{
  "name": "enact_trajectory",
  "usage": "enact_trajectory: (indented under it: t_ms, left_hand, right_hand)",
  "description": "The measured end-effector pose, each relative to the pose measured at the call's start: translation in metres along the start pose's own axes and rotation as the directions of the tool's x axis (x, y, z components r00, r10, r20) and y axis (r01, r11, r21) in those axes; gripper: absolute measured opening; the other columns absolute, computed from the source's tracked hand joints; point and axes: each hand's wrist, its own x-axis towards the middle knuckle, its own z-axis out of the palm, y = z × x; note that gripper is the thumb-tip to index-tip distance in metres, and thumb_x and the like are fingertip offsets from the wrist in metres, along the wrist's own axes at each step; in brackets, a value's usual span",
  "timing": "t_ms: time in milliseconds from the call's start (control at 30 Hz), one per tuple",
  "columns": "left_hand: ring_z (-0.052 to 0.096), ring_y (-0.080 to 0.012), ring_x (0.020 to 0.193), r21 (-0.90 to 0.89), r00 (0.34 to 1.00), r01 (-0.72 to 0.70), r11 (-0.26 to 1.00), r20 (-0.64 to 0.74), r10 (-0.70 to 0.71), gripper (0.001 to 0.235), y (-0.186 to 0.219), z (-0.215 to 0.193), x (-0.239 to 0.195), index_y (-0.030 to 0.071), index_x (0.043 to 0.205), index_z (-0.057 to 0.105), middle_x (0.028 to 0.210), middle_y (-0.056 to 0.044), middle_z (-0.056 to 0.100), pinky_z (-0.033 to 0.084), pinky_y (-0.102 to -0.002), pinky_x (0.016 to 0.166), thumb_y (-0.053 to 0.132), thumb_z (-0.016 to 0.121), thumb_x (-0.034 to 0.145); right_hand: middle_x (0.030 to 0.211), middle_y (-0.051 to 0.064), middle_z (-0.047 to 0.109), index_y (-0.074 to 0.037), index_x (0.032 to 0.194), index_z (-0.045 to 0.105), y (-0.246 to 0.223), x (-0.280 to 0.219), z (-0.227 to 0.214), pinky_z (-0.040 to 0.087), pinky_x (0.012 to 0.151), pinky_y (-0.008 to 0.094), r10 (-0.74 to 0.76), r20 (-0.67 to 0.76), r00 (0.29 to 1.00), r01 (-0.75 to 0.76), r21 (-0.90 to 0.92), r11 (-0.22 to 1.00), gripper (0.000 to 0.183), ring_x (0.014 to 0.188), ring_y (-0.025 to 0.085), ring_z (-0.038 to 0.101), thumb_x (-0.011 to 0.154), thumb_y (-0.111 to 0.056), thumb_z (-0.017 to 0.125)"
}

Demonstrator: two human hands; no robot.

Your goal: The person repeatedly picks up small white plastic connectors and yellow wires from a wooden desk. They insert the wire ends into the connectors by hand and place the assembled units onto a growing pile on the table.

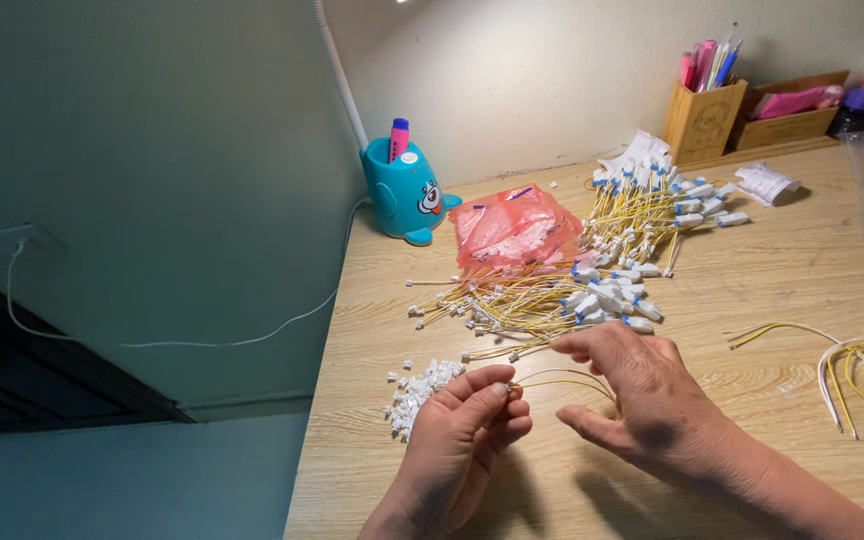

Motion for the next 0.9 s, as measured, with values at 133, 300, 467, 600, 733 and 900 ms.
enact_trajectory:
  t_ms: [133, 300, 467, 600, 733, 900]
  left_hand:
    - [0.063, -0.022, 0.072, -0.053, 0.997, -0.05, 0.997, 0.056, 0.053, 0.02, 0.01, -0.008, 0.002, -0.008, 0.107, 0.064, 0.083, -0.02, 0.063, 0.057, -0.029, 0.065, -0.004, 0.059, 0.089]
    - [0.064, -0.0236, 0.076, -0.176, 0.997, -0.065, 0.982, 0.019, 0.069, 0.024, 0.021, -0.02, 0.006, -0.007, 0.11, 0.063, 0.085, -0.02, 0.065, 0.056, -0.03, 0.072, -0.001, 0.057, 0.088]
    - [0.063, -0.02, 0.07, -0.142, 0.999, -0.05, 0.989, -0.012, 0.049, 0.019, 0.018, -0.016, 0.006, -0.005, 0.104, 0.065, 0.083, -0.016, 0.064, 0.057, -0.027, 0.064, -0.003, 0.065, 0.085]
    - [0.06, -0.0191, 0.068, -0.09, 0.998, -0.039, 0.995, -0.059, 0.034, 0.021, 0.018, -0.008, 0.0, -0.004, 0.105, 0.064, 0.081, -0.016, 0.062, 0.056, -0.027, 0.061, -0.006, 0.065, 0.084]
    - [0.06, -0.0185, 0.066, -0.056, 0.997, -0.046, 0.997, -0.07, 0.042, 0.022, 0.017, -0.007, -0.001, -0.003, 0.106, 0.063, 0.077, -0.015, 0.061, 0.055, -0.026, 0.059, -0.006, 0.064, 0.084]
    - [0.057, -0.0166, 0.061, -0.032, 0.996, -0.055, 0.998, -0.071, 0.052, 0.023, 0.015, -0.005, 0.0, 0.001, 0.104, 0.06, 0.074, -0.012, 0.059, 0.051, -0.024, 0.052, -0.006, 0.066, 0.082]
  right_hand:
    - [0.068, -0.015, 0.074, -0.027, 0.09, 0.068, 0.015, 0.008, -0.001, 0.052, 0.063, 0.026, -0.003, 0.112, 0.994, -0.016, 0.167, 0.986, 0.013, 0.06, 0.005, 0.07, 0.077, -0.031, 0.07]
    - [0.064, 0.01, 0.06, 0.003, 0.106, 0.077, 0.028, 0.011, -0.022, 0.043, 0.06, 0.028, 0.256, 0.489, 0.834, -0.545, 0.659, 0.518, 0.03, 0.061, 0.017, 0.055, 0.088, -0.018, 0.065]
    - [0.068, 0.008, 0.061, -0.002, 0.119, 0.078, 0.04, 0.013, -0.032, 0.049, 0.068, 0.029, 0.235, 0.459, 0.857, -0.503, 0.646, 0.574, 0.04, 0.066, 0.018, 0.059, 0.089, -0.02, 0.059]
    - [0.076, 0.006, 0.063, -0.007, 0.123, 0.081, 0.037, 0.016, -0.042, 0.051, 0.067, 0.029, 0.349, 0.466, 0.813, -0.579, 0.579, 0.574, 0.041, 0.069, 0.018, 0.059, 0.085, -0.013, 0.068]
    - [0.076, 0.008, 0.067, 0.0, 0.111, 0.083, 0.045, 0.017, -0.039, 0.048, 0.064, 0.029, 0.37, 0.456, 0.809, -0.587, 0.594, 0.551, 0.031, 0.067, 0.017, 0.056, 0.083, -0.005, 0.072]
    - [0.068, -0.002, 0.071, -0.011, 0.095, 0.087, 0.053, 0.016, -0.042, 0.047, 0.073, 0.021, 0.332, 0.265, 0.905, -0.418, 0.413, 0.809, 0.023, 0.069, 0.009, 0.065, 0.072, -0.012, 0.083]
